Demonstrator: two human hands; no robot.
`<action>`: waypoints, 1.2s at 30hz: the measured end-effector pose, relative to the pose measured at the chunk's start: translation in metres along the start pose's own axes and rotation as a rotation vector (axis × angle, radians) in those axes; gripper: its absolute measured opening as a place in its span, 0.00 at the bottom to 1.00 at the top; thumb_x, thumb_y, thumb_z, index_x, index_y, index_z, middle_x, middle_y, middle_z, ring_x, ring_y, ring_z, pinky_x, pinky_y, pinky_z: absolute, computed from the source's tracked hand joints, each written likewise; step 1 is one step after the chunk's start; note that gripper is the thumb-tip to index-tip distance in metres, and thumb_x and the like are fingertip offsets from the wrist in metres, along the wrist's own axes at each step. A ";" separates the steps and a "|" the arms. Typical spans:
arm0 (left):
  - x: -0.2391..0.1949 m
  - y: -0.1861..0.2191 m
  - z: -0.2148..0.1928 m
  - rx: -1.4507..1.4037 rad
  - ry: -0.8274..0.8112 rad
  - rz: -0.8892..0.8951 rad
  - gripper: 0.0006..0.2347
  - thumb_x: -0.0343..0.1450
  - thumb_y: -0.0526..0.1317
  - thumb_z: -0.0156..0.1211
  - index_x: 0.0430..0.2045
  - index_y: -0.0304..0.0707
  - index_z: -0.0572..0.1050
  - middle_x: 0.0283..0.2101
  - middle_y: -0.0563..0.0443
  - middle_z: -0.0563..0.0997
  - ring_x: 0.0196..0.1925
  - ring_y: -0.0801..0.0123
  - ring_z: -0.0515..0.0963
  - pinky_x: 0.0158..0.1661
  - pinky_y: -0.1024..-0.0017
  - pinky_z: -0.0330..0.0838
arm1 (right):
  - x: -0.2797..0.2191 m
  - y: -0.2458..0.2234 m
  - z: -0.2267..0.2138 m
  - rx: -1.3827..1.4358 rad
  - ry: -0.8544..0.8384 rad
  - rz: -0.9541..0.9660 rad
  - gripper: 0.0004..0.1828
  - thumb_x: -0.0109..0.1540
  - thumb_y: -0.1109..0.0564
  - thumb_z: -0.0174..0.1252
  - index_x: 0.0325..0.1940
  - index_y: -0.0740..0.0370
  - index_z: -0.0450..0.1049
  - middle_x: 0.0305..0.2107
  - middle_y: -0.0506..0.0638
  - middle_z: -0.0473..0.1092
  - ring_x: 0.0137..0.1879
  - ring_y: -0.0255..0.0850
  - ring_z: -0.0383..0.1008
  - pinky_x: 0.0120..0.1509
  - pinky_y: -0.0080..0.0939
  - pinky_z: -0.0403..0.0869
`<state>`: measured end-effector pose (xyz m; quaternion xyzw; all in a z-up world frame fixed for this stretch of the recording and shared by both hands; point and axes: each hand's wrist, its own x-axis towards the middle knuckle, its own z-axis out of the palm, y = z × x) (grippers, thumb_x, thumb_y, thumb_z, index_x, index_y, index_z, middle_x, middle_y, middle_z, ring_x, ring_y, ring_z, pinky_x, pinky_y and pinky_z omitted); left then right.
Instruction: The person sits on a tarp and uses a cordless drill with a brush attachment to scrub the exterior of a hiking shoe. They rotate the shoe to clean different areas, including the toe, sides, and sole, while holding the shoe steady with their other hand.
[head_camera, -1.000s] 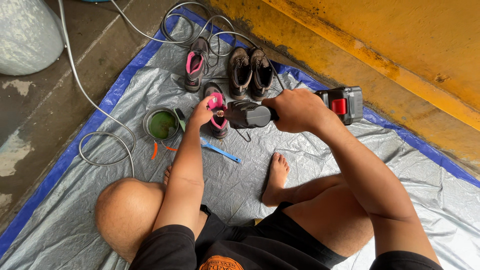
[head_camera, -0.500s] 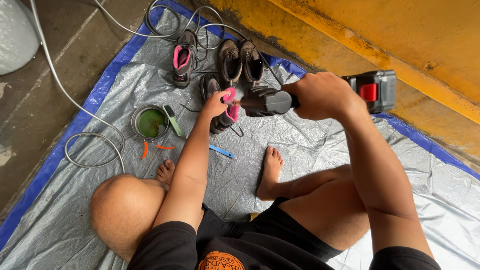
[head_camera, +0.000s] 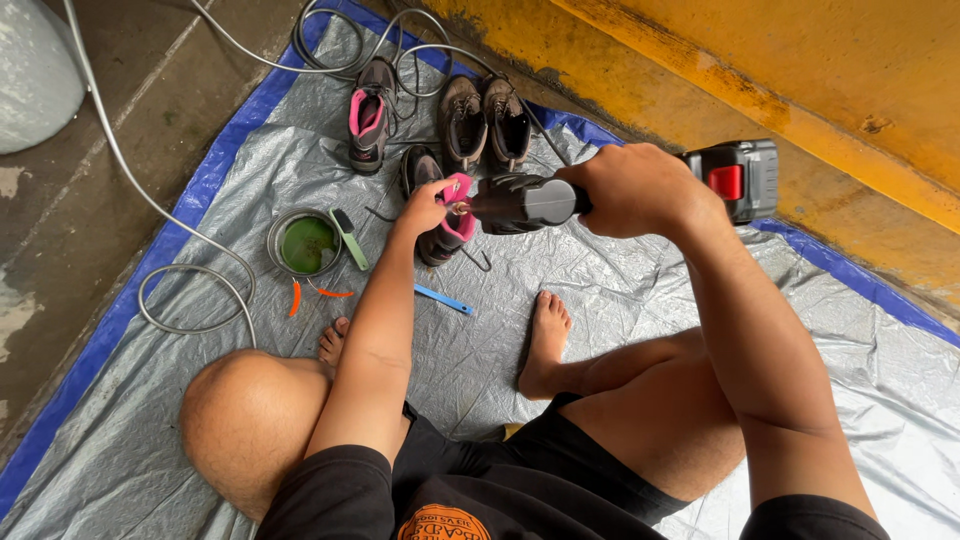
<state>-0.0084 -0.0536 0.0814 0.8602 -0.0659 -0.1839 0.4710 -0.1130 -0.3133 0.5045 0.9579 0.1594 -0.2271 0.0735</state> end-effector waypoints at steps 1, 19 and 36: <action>-0.011 0.000 -0.008 0.001 0.001 -0.003 0.29 0.71 0.29 0.54 0.68 0.63 0.77 0.65 0.38 0.81 0.72 0.45 0.76 0.71 0.53 0.69 | 0.003 -0.001 0.002 0.001 0.000 -0.003 0.16 0.58 0.46 0.67 0.50 0.45 0.83 0.38 0.54 0.83 0.51 0.61 0.85 0.59 0.58 0.80; -0.023 -0.108 -0.030 -0.508 0.194 0.030 0.38 0.66 0.20 0.51 0.74 0.55 0.73 0.57 0.38 0.82 0.56 0.64 0.82 0.57 0.72 0.79 | 0.009 -0.032 -0.008 0.005 0.076 -0.168 0.12 0.59 0.49 0.62 0.47 0.42 0.81 0.36 0.51 0.83 0.46 0.60 0.85 0.56 0.57 0.81; -0.061 -0.032 -0.041 0.194 -0.079 -0.093 0.67 0.51 0.48 0.89 0.85 0.62 0.41 0.80 0.43 0.60 0.82 0.41 0.60 0.79 0.48 0.59 | 0.001 -0.028 -0.011 -0.087 -0.003 -0.112 0.14 0.58 0.50 0.60 0.48 0.41 0.83 0.37 0.51 0.83 0.47 0.58 0.86 0.57 0.54 0.81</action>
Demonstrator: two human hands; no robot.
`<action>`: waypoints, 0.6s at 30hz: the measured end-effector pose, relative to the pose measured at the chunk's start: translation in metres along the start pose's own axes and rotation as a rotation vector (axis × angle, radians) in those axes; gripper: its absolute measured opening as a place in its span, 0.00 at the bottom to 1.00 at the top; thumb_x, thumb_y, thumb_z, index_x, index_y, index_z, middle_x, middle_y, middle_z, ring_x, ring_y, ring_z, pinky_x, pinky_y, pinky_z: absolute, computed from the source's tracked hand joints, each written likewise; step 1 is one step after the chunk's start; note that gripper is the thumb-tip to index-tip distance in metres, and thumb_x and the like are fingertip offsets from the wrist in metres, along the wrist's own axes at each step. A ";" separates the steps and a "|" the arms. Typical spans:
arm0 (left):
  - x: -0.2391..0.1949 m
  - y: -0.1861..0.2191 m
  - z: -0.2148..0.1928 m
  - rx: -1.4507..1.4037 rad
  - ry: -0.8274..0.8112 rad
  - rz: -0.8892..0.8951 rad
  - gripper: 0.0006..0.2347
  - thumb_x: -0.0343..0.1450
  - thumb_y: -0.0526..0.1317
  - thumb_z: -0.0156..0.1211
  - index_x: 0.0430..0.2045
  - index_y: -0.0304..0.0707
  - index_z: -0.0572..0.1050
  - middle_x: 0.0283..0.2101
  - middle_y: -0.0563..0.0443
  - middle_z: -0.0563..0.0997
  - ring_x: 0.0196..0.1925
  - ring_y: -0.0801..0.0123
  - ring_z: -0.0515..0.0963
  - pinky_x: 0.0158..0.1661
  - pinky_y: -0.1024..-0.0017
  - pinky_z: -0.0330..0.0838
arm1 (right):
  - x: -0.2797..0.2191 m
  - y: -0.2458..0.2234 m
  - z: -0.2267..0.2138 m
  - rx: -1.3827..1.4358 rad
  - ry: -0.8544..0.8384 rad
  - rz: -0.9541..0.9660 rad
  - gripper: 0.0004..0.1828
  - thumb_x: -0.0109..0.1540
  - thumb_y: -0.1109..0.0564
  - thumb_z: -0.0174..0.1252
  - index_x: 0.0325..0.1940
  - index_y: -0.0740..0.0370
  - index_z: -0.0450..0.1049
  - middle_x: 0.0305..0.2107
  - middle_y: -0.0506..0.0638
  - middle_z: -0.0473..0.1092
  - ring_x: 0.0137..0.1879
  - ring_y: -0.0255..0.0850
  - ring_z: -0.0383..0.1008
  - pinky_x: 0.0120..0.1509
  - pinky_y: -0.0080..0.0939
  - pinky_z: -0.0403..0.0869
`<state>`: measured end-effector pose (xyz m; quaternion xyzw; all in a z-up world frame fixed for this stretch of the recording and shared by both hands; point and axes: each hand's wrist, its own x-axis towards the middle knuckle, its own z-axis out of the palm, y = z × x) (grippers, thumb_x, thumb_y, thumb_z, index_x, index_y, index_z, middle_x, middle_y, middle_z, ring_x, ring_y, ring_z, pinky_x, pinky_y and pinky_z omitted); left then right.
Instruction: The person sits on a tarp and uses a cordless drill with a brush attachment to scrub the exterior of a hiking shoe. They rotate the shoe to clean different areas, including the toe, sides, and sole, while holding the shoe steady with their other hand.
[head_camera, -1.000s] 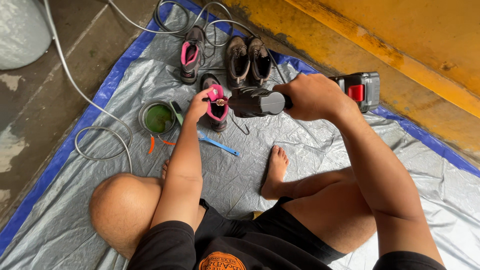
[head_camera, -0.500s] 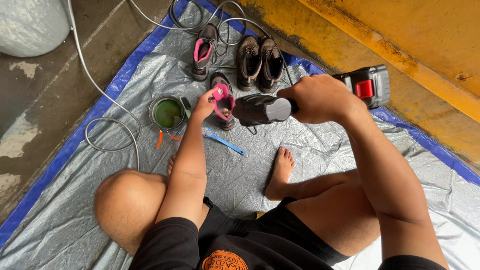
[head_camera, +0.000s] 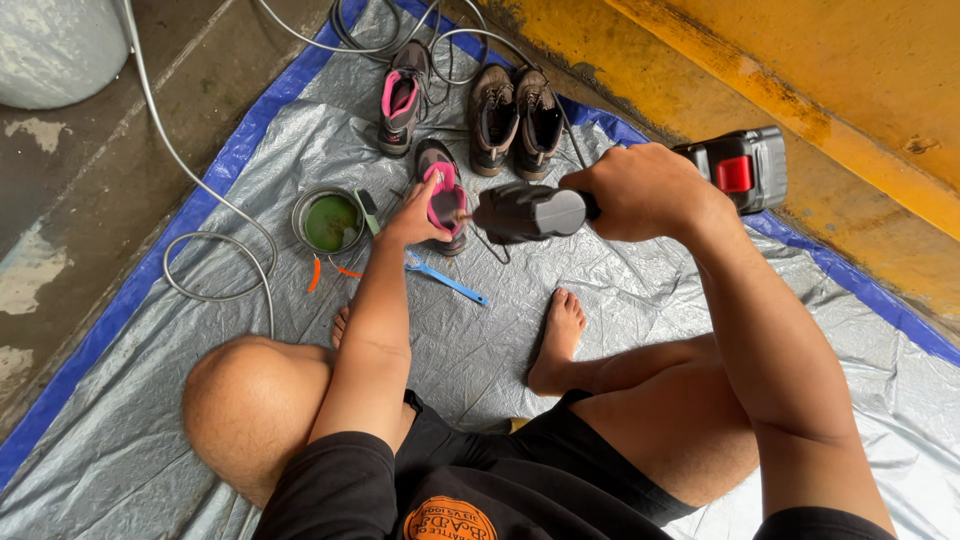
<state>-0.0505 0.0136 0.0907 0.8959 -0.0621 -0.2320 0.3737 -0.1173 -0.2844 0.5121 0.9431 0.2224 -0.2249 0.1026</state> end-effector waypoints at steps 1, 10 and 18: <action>0.004 -0.002 0.005 -0.002 0.004 0.002 0.67 0.51 0.48 0.89 0.85 0.62 0.41 0.80 0.43 0.60 0.82 0.41 0.60 0.79 0.48 0.59 | 0.000 0.001 0.001 -0.004 0.002 0.000 0.14 0.58 0.50 0.60 0.48 0.41 0.83 0.37 0.51 0.83 0.47 0.58 0.86 0.57 0.54 0.81; 0.025 0.006 0.044 0.027 0.223 0.134 0.55 0.57 0.41 0.81 0.84 0.49 0.51 0.70 0.40 0.68 0.71 0.36 0.71 0.70 0.49 0.69 | 0.007 0.007 0.011 -0.019 0.047 0.035 0.14 0.58 0.48 0.63 0.48 0.42 0.82 0.35 0.50 0.83 0.46 0.56 0.86 0.54 0.55 0.81; 0.038 0.006 0.042 0.027 0.179 0.055 0.64 0.49 0.46 0.87 0.85 0.52 0.47 0.73 0.44 0.65 0.72 0.34 0.69 0.72 0.49 0.68 | 0.025 -0.002 0.040 0.004 0.043 -0.007 0.16 0.57 0.52 0.60 0.49 0.43 0.82 0.34 0.53 0.83 0.44 0.57 0.86 0.51 0.57 0.84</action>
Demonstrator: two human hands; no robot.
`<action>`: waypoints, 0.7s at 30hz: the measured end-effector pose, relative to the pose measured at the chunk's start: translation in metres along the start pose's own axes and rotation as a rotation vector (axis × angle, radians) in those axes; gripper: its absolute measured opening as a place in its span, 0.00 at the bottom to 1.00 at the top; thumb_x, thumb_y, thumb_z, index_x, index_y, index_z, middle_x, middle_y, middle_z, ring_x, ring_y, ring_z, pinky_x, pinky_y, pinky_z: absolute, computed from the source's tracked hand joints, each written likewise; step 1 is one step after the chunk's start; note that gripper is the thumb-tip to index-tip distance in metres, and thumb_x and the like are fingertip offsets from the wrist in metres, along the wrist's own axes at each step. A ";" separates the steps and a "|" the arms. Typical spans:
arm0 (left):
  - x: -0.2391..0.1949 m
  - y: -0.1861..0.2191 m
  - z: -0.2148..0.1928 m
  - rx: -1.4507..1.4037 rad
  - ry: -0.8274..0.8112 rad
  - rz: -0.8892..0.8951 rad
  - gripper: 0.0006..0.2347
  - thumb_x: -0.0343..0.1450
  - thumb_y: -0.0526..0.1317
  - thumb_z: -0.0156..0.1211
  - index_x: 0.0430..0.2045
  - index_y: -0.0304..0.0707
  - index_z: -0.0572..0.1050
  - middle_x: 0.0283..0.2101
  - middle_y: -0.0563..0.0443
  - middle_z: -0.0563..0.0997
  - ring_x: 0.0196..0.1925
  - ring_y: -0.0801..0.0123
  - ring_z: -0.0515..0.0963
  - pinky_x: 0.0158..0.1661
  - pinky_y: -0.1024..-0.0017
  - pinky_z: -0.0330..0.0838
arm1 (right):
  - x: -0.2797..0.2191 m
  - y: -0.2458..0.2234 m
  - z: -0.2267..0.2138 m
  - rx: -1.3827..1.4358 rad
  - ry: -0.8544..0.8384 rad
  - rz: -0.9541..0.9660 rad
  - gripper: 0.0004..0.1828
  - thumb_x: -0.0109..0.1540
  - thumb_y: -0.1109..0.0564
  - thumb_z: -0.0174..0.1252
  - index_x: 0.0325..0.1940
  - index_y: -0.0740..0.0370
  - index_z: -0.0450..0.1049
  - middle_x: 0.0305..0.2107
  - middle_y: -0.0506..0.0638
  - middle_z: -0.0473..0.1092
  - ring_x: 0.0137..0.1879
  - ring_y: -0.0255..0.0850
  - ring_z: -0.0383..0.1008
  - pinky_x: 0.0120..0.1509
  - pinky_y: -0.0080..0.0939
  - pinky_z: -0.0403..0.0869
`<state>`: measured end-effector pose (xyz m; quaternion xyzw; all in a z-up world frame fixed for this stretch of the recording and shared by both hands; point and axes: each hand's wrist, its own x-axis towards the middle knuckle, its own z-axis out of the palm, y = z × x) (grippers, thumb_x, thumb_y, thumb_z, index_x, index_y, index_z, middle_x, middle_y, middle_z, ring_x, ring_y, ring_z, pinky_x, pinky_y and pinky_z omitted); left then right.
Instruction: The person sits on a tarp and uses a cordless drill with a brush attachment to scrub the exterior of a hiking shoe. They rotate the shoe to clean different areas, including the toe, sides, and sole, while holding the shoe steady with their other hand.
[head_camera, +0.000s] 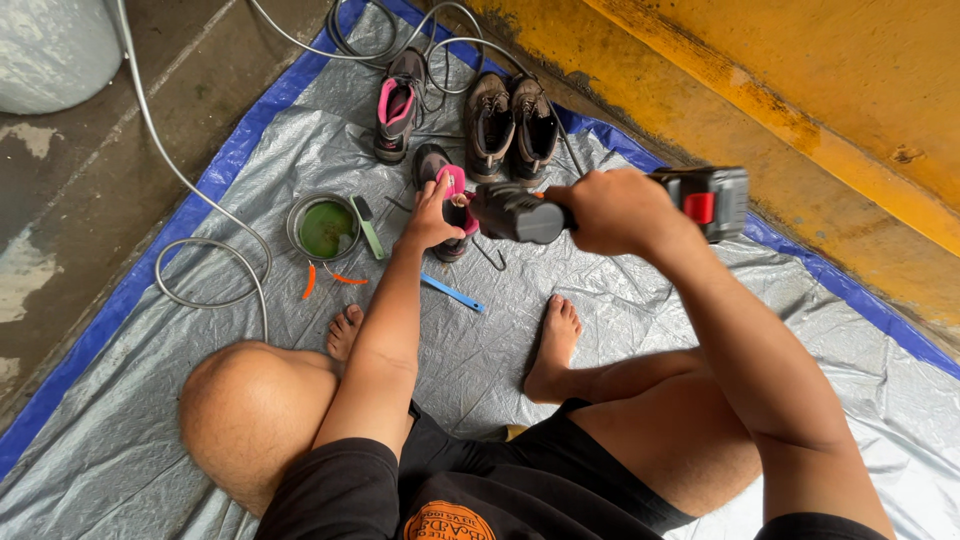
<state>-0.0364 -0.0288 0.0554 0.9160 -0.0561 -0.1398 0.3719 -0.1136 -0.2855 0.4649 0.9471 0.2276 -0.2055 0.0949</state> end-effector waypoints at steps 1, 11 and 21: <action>-0.002 -0.003 -0.002 0.003 0.005 0.000 0.64 0.49 0.46 0.87 0.85 0.52 0.47 0.73 0.44 0.65 0.72 0.34 0.69 0.72 0.49 0.68 | 0.013 0.001 0.029 0.000 0.005 -0.002 0.16 0.57 0.52 0.60 0.49 0.43 0.82 0.34 0.53 0.83 0.44 0.57 0.86 0.51 0.57 0.84; -0.020 -0.014 -0.022 -0.116 -0.052 -0.005 0.56 0.56 0.44 0.78 0.84 0.53 0.49 0.76 0.41 0.65 0.79 0.40 0.66 0.76 0.51 0.63 | 0.067 -0.034 0.238 -0.224 0.525 -0.318 0.17 0.61 0.59 0.56 0.54 0.53 0.77 0.31 0.57 0.76 0.36 0.54 0.83 0.46 0.56 0.78; -0.004 -0.040 0.000 -0.107 -0.027 -0.003 0.41 0.74 0.34 0.61 0.85 0.60 0.49 0.80 0.38 0.63 0.83 0.43 0.61 0.79 0.47 0.55 | 0.064 -0.063 0.267 -0.051 -0.070 -0.191 0.37 0.56 0.55 0.53 0.72 0.53 0.69 0.37 0.57 0.82 0.45 0.57 0.86 0.69 0.65 0.65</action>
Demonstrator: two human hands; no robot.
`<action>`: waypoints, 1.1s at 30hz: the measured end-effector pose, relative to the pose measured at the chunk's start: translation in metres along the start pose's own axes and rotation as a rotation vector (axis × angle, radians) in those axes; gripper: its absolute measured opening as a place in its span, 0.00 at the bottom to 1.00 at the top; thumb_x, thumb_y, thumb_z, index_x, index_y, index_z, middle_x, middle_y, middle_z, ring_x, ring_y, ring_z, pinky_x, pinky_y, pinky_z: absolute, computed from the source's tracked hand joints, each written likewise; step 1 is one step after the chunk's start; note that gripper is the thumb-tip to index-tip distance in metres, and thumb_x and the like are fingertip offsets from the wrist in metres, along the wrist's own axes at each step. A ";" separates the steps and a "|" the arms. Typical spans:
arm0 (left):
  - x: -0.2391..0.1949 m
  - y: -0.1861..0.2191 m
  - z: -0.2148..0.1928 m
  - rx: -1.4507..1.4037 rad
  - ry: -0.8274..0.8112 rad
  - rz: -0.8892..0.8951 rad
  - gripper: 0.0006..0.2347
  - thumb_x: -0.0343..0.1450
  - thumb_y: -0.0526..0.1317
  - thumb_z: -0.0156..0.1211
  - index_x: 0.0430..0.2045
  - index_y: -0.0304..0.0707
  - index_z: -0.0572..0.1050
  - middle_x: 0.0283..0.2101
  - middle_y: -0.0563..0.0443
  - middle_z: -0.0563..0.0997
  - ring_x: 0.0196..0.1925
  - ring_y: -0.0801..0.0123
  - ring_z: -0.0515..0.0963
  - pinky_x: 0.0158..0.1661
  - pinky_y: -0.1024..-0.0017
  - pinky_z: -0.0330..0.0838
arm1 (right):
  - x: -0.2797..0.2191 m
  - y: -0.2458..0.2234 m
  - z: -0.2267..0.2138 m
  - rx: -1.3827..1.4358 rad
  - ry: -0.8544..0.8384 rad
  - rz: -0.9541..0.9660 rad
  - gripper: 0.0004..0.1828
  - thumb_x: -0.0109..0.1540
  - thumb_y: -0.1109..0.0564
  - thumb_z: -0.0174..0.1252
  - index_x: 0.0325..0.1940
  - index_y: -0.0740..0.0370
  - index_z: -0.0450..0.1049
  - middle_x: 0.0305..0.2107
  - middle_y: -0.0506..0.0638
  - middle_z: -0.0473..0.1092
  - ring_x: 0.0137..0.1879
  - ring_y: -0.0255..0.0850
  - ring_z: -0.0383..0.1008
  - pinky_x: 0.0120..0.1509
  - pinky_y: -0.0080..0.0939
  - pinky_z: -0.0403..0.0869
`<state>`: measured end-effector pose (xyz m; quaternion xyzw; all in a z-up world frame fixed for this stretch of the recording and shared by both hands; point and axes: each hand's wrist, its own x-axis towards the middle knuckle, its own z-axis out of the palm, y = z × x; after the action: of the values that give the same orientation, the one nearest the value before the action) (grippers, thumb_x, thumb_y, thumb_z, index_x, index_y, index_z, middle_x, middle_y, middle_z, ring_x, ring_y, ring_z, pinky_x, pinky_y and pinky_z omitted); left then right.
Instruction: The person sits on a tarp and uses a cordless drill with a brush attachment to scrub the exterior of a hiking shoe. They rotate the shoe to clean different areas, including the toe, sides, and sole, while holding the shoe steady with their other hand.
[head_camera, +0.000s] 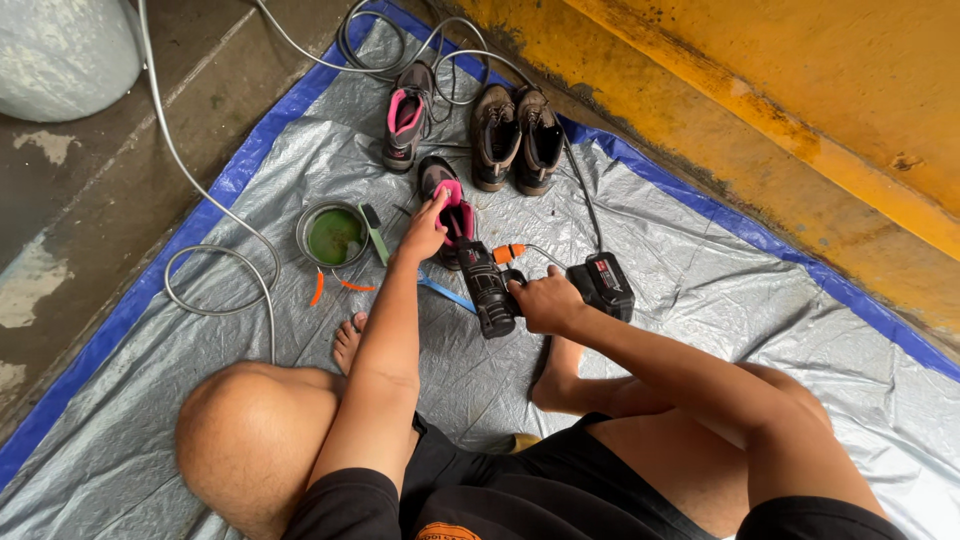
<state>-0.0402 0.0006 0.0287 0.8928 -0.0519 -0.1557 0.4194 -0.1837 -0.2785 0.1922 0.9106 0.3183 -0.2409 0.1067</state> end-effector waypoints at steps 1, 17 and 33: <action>0.001 0.003 -0.001 -0.003 0.003 0.002 0.41 0.74 0.34 0.61 0.85 0.60 0.49 0.80 0.38 0.63 0.83 0.43 0.61 0.79 0.47 0.55 | 0.000 0.001 0.001 -0.005 0.000 0.000 0.37 0.56 0.55 0.53 0.72 0.53 0.69 0.37 0.57 0.82 0.45 0.57 0.86 0.69 0.65 0.65; -0.007 0.006 -0.005 -0.002 0.018 0.021 0.41 0.73 0.32 0.63 0.84 0.58 0.51 0.80 0.38 0.64 0.81 0.40 0.64 0.77 0.47 0.59 | 0.003 -0.001 -0.005 -0.109 0.052 -0.028 0.25 0.61 0.57 0.51 0.64 0.53 0.69 0.36 0.57 0.81 0.44 0.54 0.85 0.66 0.62 0.61; -0.013 0.012 -0.007 -0.015 0.026 0.024 0.40 0.73 0.32 0.64 0.84 0.55 0.52 0.79 0.36 0.65 0.81 0.42 0.64 0.76 0.48 0.63 | -0.008 -0.005 -0.033 -0.030 0.017 0.017 0.30 0.57 0.54 0.51 0.65 0.51 0.70 0.36 0.56 0.82 0.45 0.55 0.86 0.66 0.60 0.63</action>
<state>-0.0500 0.0011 0.0446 0.8909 -0.0558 -0.1393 0.4288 -0.1804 -0.2676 0.2246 0.9137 0.3149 -0.2274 0.1199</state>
